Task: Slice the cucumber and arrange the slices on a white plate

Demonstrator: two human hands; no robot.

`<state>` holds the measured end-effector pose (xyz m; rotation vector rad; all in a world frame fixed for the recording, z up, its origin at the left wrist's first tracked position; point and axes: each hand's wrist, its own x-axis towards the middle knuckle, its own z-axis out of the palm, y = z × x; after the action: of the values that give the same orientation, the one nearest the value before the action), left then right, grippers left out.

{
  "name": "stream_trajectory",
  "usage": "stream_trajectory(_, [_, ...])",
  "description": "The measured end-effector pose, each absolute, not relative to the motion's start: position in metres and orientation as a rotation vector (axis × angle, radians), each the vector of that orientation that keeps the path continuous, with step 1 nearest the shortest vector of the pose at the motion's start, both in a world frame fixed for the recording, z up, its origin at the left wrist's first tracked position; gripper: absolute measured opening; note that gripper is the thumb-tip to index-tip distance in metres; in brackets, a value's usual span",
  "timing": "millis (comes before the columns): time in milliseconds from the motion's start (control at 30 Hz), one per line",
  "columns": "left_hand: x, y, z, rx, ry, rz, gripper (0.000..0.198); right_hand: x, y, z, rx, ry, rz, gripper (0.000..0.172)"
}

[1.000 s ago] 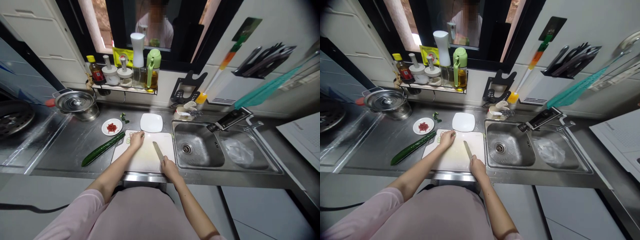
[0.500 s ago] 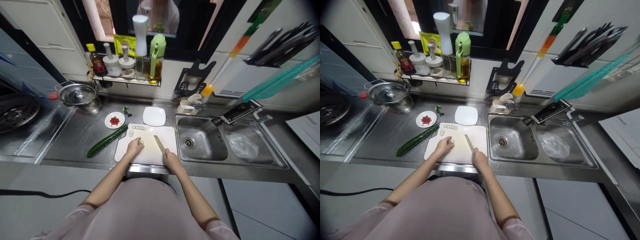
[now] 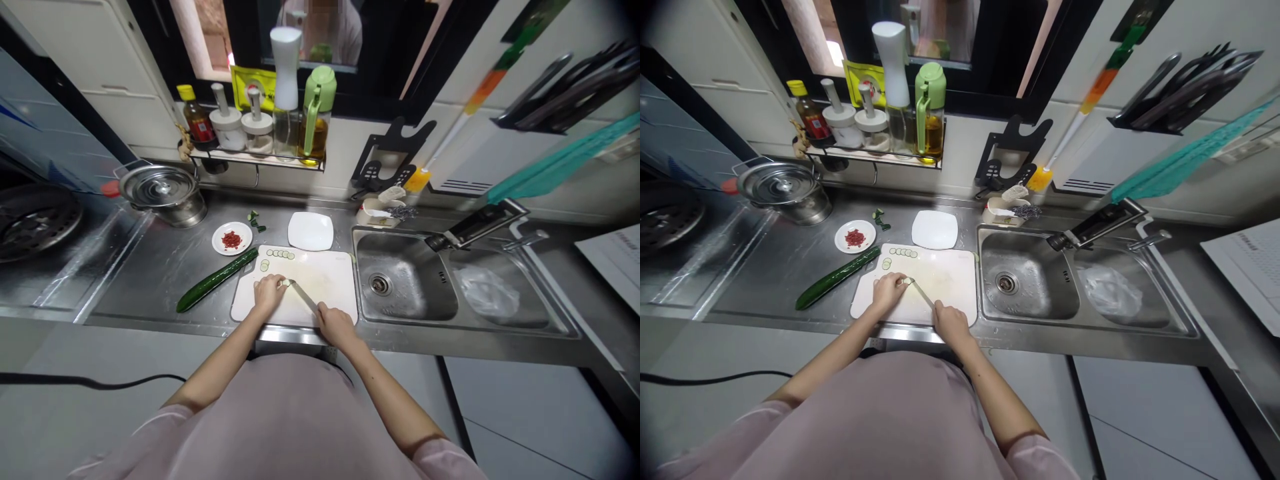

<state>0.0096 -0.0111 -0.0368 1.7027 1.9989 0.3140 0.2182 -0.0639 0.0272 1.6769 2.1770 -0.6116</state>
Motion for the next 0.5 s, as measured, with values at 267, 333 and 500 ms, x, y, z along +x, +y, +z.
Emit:
stream_trajectory(267, [0.0088, -0.0111, -0.0354, 1.683, 2.006, 0.313, 0.024, 0.2123, -0.0605, 0.0293, 1.629, 2.191, -0.597, 0.027])
stream_trajectory(333, [0.0087, -0.0108, -0.0355, 1.678, 2.001, 0.315, 0.024, 0.2127, -0.0602, 0.0281, 1.623, 2.197, -0.589, 0.027])
stream_trajectory(500, [0.0077, -0.0105, -0.0355, 1.68, 1.992, 0.334, 0.023, 0.2143, -0.0602, 0.0249, 1.609, 2.226, -0.57, 0.027])
